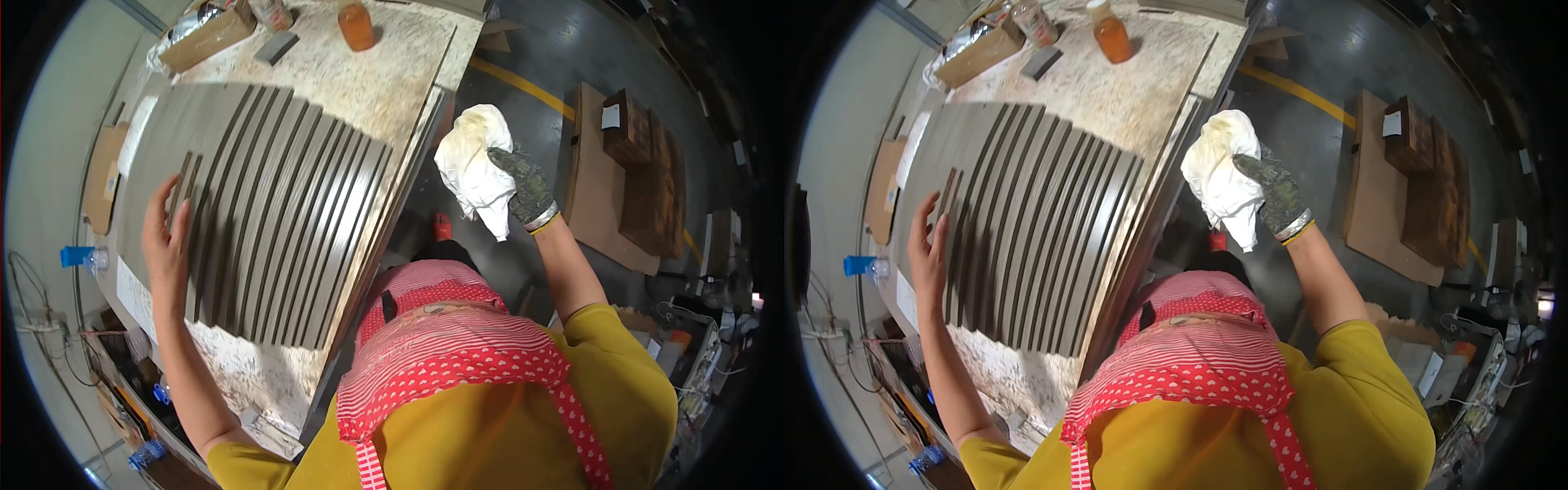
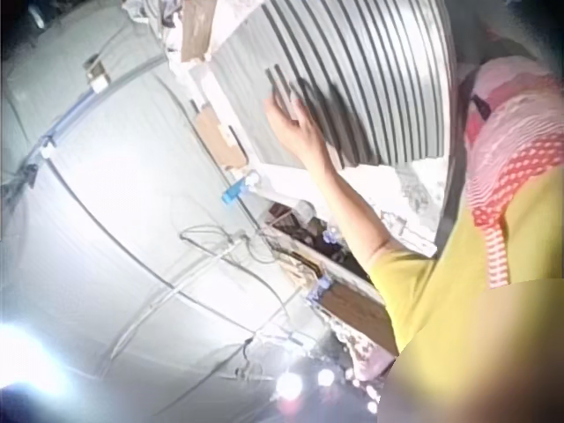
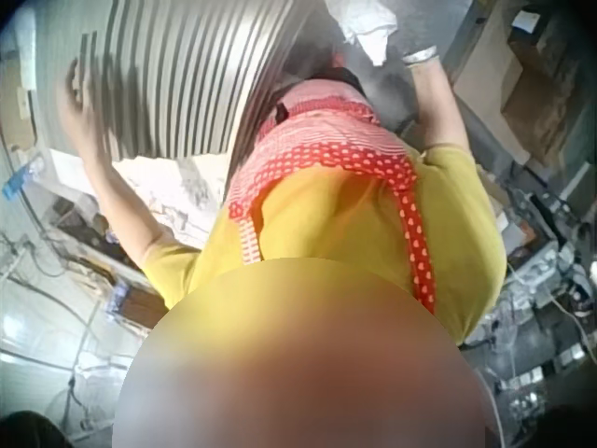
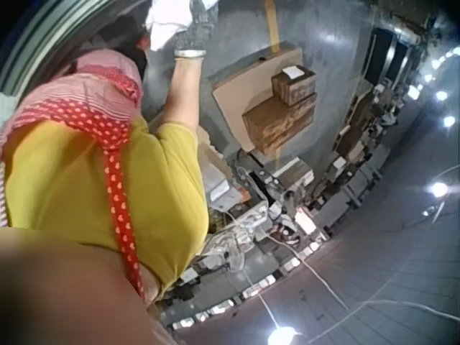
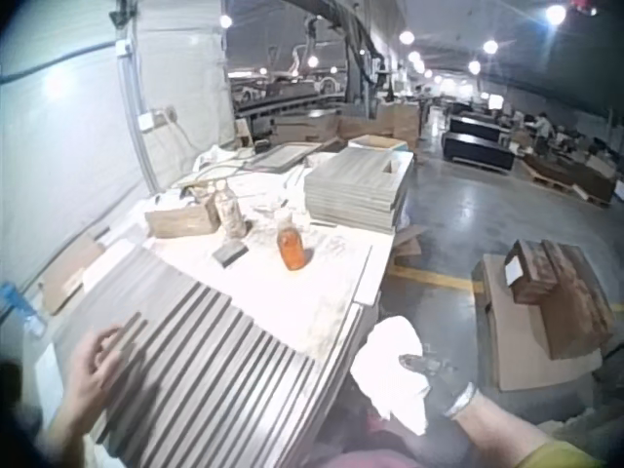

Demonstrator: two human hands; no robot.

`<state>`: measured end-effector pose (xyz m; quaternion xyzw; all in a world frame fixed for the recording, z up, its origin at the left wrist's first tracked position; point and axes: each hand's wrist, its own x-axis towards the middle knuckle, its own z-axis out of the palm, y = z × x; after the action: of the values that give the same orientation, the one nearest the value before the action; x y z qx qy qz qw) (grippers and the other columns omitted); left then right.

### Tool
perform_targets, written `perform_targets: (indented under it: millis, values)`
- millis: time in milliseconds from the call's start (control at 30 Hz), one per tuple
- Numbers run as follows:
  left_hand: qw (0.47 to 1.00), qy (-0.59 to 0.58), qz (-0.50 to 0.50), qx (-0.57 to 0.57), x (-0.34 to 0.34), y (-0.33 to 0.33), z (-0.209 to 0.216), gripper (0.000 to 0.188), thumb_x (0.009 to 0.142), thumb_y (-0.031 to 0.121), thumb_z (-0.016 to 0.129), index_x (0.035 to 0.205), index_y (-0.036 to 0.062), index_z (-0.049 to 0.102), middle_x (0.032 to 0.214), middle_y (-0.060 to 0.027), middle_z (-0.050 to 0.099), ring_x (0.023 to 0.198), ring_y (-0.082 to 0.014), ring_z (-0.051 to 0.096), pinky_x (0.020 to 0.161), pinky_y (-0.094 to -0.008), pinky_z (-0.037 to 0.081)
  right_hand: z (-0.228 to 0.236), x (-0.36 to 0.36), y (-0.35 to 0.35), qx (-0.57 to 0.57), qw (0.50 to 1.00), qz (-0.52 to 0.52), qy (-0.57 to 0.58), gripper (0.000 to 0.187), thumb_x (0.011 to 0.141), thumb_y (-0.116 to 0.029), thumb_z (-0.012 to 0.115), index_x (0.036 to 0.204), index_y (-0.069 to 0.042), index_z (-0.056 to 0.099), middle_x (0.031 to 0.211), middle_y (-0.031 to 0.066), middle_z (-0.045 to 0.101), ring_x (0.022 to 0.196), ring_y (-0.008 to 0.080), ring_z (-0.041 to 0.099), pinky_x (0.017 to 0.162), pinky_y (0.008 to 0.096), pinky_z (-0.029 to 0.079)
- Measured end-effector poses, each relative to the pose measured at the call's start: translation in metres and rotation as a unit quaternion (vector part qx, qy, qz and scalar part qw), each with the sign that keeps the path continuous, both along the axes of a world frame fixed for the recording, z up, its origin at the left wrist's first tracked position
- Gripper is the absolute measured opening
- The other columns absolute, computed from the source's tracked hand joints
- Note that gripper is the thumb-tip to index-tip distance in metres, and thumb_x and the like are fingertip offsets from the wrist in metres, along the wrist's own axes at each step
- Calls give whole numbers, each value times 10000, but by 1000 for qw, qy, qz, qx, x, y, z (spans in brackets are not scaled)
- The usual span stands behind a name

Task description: Cleaning and inspecting wood furniture panels during manufacturing.

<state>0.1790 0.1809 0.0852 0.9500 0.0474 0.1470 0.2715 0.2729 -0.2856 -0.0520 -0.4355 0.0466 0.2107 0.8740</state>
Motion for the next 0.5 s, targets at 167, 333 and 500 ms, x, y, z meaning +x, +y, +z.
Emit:
perform_targets:
  millis: [167, 333, 500]
  values:
    - [992, 24, 6, 124, -52, 51, -28, 368, 929, 218, 521, 1250, 38, 528, 1312, -135, 494, 1227, -300, 456, 1022, -373, 348, 42, -33, 47, -500, 800, -23, -329, 366, 858, -173, 610, 1191, -34, 549, 1102, 122, 610, 994, 227, 588, 872, 329, 454]
    - [982, 22, 4, 188, -51, 57, -37, 368, 941, 261, 481, 1196, 11, 567, 1357, -123, 447, 1246, -302, 435, 1028, -381, 343, 40, -51, 132, -498, 484, -53, -718, 252, 862, -296, 523, 961, -74, 588, 911, 110, 606, 946, 255, 571, 799, 312, 439]
    - [986, 70, -1, 151, -46, 53, -29, 435, 951, 260, 471, 1271, -33, 493, 1412, -124, 392, 1300, -265, 385, 1069, -345, 296, -21, -42, 151, -430, 725, 34, -537, 276, 833, -225, 527, 1052, -74, 597, 935, 118, 619, 861, 271, 601, 740, 322, 465]
